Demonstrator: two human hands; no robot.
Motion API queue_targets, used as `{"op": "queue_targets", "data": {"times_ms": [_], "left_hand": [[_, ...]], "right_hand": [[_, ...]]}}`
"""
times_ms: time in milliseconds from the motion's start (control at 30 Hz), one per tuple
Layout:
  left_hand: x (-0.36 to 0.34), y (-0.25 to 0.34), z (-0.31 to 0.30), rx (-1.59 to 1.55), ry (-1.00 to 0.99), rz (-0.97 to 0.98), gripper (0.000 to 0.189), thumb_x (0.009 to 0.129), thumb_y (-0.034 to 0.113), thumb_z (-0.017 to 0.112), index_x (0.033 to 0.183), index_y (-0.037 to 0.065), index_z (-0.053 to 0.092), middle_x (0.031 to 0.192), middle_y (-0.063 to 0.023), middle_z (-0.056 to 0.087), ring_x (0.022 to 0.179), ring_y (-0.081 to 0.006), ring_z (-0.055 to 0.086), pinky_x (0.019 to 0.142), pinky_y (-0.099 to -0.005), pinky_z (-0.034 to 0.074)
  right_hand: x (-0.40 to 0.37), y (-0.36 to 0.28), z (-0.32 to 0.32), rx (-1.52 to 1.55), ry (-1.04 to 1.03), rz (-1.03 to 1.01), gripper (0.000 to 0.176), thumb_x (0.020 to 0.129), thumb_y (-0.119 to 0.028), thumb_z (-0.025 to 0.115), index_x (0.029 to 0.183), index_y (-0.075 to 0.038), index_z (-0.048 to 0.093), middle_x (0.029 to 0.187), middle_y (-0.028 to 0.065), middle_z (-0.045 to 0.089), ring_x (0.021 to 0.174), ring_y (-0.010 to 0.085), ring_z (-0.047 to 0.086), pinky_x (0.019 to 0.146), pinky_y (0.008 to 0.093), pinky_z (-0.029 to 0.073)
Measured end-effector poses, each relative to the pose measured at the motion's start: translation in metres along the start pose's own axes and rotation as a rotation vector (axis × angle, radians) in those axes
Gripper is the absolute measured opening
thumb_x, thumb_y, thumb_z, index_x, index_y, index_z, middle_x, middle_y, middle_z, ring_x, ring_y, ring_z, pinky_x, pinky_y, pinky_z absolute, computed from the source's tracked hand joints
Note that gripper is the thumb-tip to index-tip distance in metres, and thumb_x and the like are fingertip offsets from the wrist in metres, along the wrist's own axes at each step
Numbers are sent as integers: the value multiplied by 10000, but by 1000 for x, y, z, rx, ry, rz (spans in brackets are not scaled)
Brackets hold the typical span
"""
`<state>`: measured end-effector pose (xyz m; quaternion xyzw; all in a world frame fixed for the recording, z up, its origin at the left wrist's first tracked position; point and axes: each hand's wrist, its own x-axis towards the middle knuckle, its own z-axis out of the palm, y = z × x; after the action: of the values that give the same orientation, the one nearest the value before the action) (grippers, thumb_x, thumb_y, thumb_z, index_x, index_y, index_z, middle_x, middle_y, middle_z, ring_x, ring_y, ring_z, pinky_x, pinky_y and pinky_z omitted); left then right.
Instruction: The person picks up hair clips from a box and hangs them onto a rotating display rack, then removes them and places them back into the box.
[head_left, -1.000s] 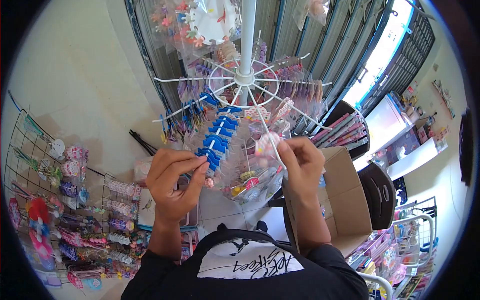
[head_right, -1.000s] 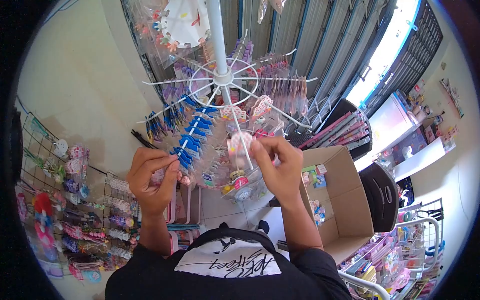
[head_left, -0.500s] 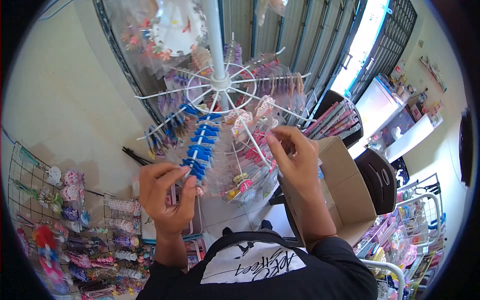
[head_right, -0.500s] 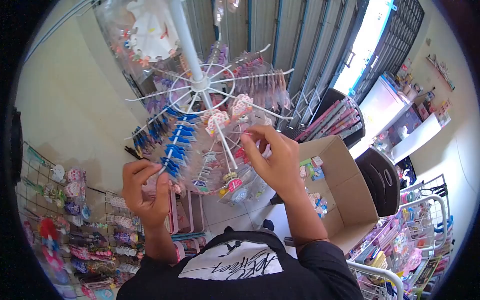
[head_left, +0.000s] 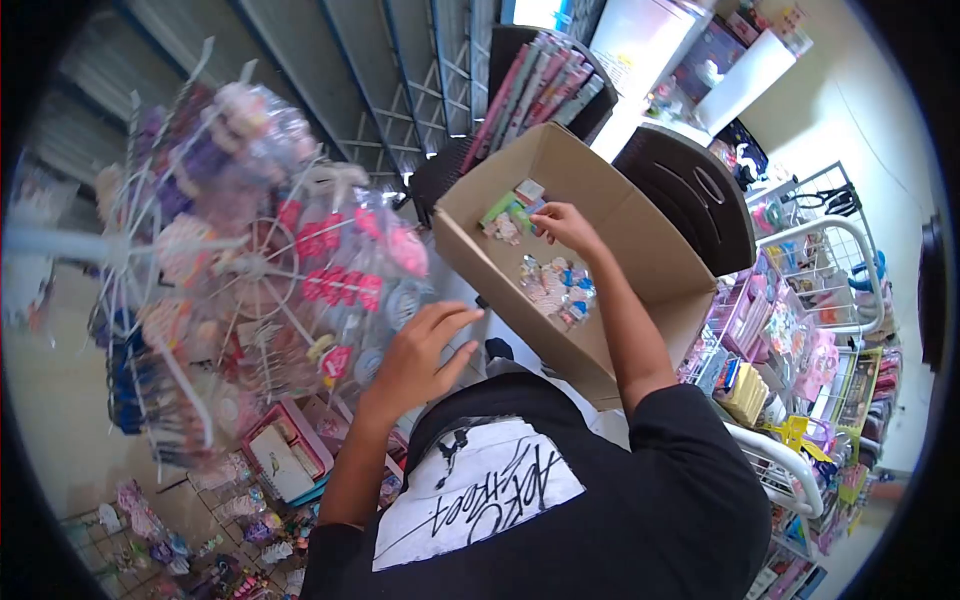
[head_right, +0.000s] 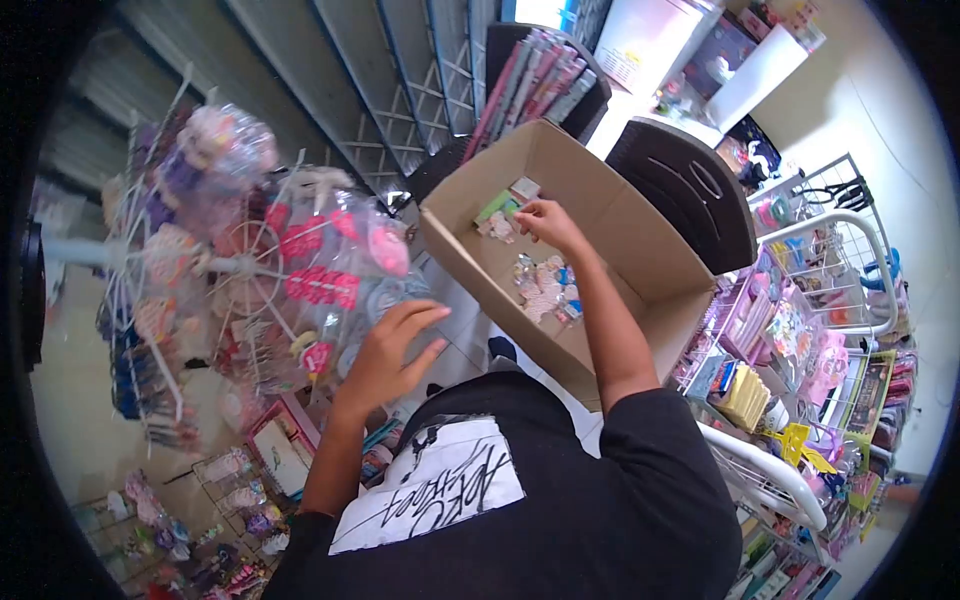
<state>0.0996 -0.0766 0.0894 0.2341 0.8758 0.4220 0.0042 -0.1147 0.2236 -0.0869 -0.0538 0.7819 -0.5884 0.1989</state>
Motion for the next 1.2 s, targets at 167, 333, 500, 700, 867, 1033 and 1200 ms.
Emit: {"op": "queue_targets", "data": {"times_ms": [167,333,500,700,867,1033,1200], "left_hand": [[56,-31,65,220,-115,29,644,835,177,728,1423,96,479,1509,-165,382,1365,-371,408,1110,-460,360],[48,-67,92,334,-264,-127,722,824,184,727,1474,139,417,1577,-158,290,1403,-376,373,1122,-465,347],[39,-66,92,186,-241,-196,707,822,172,707,1463,147,412,1582,-127,285,1317,-378,453,1070,-475,401],[50,-64,96,144,-230,-216,665,840,181,699,1446,132,427,1583,-131,283,1299,-392,466,1070,-479,402],[56,-67,92,154,-197,-183,617,851,190,705,1416,113,469,1511,-144,396,1270,-377,493,1062,-458,406],[91,-46,97,-2,70,-357,519,868,172,723,1332,39,533,1309,-134,576,1056,-254,591,926,-382,483],[95,-60,109,-721,84,-631,250,927,131,680,1139,6,639,993,-40,665,797,-71,577,702,-250,479]], "right_hand": [[4,160,10,-160,31,305,348,824,-248,742,1037,22,692,778,81,691,607,123,610,523,280,494],[-27,196,42,-618,100,337,596,744,-329,762,1284,-114,628,1095,188,703,991,318,694,837,422,555],[-28,181,52,-742,43,418,433,837,-275,673,1247,-153,606,1107,189,691,1055,366,666,884,495,539],[-16,187,36,-731,62,211,244,787,-219,701,1009,-121,682,1035,182,698,936,382,675,801,489,539],[8,156,-2,-276,-171,79,213,792,-211,768,849,-32,668,805,51,665,719,153,632,672,338,519],[-29,-34,-14,49,-458,-52,245,878,-226,739,1008,-22,701,893,30,700,879,106,626,794,294,500],[-39,-72,5,266,-618,-220,209,912,-177,716,1039,-12,700,949,30,694,869,70,606,782,248,485]]}}
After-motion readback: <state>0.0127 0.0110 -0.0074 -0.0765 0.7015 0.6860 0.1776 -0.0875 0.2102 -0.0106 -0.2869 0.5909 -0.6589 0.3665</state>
